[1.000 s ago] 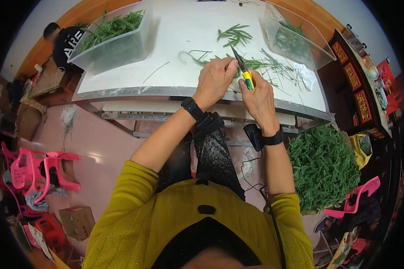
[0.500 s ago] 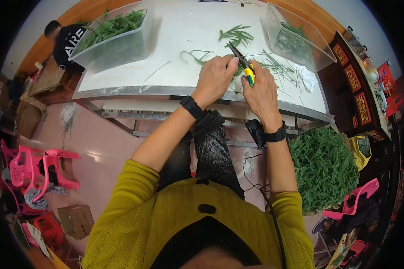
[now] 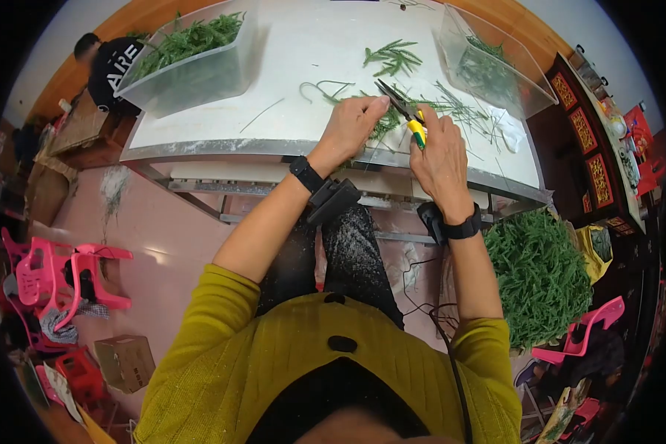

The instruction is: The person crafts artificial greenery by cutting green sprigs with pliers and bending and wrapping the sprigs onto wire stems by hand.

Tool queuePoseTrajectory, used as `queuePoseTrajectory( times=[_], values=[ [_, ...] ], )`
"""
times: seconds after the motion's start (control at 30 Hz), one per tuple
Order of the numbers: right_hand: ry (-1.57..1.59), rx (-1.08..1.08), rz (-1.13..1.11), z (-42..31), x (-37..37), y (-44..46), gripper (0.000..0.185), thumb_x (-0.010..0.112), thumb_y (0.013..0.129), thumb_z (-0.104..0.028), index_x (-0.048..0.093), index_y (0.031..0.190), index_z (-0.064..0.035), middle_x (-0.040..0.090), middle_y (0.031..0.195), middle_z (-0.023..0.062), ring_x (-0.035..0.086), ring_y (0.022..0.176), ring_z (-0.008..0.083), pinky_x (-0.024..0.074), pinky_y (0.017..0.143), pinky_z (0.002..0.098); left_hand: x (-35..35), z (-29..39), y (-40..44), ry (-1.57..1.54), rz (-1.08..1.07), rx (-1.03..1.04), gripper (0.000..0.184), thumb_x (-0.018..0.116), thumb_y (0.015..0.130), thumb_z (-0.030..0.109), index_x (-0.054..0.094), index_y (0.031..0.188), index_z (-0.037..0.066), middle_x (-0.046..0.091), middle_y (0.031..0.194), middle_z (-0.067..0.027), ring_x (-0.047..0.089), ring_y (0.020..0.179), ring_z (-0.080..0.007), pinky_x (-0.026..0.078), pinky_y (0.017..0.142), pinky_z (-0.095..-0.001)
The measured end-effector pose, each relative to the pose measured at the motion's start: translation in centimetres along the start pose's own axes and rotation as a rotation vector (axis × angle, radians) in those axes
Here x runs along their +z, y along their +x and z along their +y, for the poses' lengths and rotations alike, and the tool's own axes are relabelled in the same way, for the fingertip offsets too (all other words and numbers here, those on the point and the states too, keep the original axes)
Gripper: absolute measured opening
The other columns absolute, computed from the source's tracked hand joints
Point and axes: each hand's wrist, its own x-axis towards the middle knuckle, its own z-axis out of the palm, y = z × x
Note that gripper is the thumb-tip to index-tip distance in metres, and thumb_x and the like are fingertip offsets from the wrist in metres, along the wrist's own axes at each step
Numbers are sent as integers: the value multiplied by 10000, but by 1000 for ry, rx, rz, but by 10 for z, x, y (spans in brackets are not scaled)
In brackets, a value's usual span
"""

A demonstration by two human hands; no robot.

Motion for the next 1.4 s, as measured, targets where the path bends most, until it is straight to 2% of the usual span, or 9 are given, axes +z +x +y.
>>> queuePoseTrajectory(
  times=[0.3, 0.43, 0.53, 0.63, 0.73, 0.83, 0.93, 1.23, 1.4],
  values=[
    [336, 121, -91, -4, 2, -21, 528, 628, 763, -106, 476, 1265, -40, 512, 930, 200, 492, 923, 377, 384, 794, 478, 10, 13, -17, -99, 20, 27, 458, 505, 959, 367, 565, 786, -53, 428, 560, -129, 414, 540, -187, 365, 532, -370],
    [122, 197, -57, -22, -3, -16, 554, 639, 757, -107, 466, 1278, -39, 502, 979, 197, 480, 960, 374, 375, 813, 476, 11, 14, -22, 146, 60, 153, 415, 533, 970, 325, 567, 801, -53, 506, 659, -34, 402, 622, -89, 378, 556, -290],
    [-74, 184, -13, -32, -7, -20, 585, 651, 749, -109, 455, 1296, -45, 484, 1013, 192, 469, 969, 366, 368, 821, 475, 12, 15, -22, 111, 189, 281, 415, 550, 961, 315, 556, 784, -60, 522, 646, -30, 407, 614, -83, 376, 546, -292],
    [-79, 209, -50, -31, -7, -30, 613, 654, 744, -104, 442, 1316, -51, 469, 1022, 189, 461, 959, 358, 366, 820, 472, 9, 13, -23, -58, 210, 187, 406, 545, 965, 314, 574, 790, -51, 483, 623, 2, 417, 615, -69, 372, 539, -281],
    [-39, 219, -79, -25, -4, -38, 622, 647, 745, -98, 433, 1327, -51, 466, 1009, 189, 459, 941, 358, 373, 813, 463, 3, 4, -23, -183, 39, -136, 393, 542, 967, 307, 592, 814, -51, 460, 627, 19, 412, 615, -63, 371, 542, -264],
    [-13, 219, -67, -26, -1, -36, 620, 644, 747, -95, 432, 1328, -52, 467, 1005, 188, 461, 938, 359, 381, 807, 458, 13, 7, -26, -141, 81, -6, 380, 533, 946, 327, 625, 853, -30, 477, 605, -119, 436, 562, -196, 380, 551, -338],
    [-14, 222, -49, -31, -4, -27, 603, 643, 751, -95, 441, 1318, -54, 472, 1013, 188, 466, 955, 358, 386, 811, 458, 18, 18, -32, -138, 85, 65, 397, 547, 966, 309, 564, 788, -46, 429, 614, 8, 389, 603, -77, 353, 539, -276],
    [200, 229, -9, -26, 5, -24, 437, 625, 819, -135, 500, 1223, -25, 569, 952, 231, 566, 894, 426, 448, 729, 500, 19, 13, -29, 67, 147, 240, 365, 557, 958, 313, 628, 929, -44, 481, 627, -80, 431, 619, -121, 396, 572, -302],
    [311, 292, -97, -25, 4, -17, 332, 618, 837, -168, 553, 1119, -4, 619, 910, 270, 596, 874, 447, 467, 725, 494, 14, 8, -28, -63, 10, 15, 407, 539, 966, 362, 660, 968, -26, 489, 607, -12, 436, 573, -88, 382, 528, -261]
  ],
)
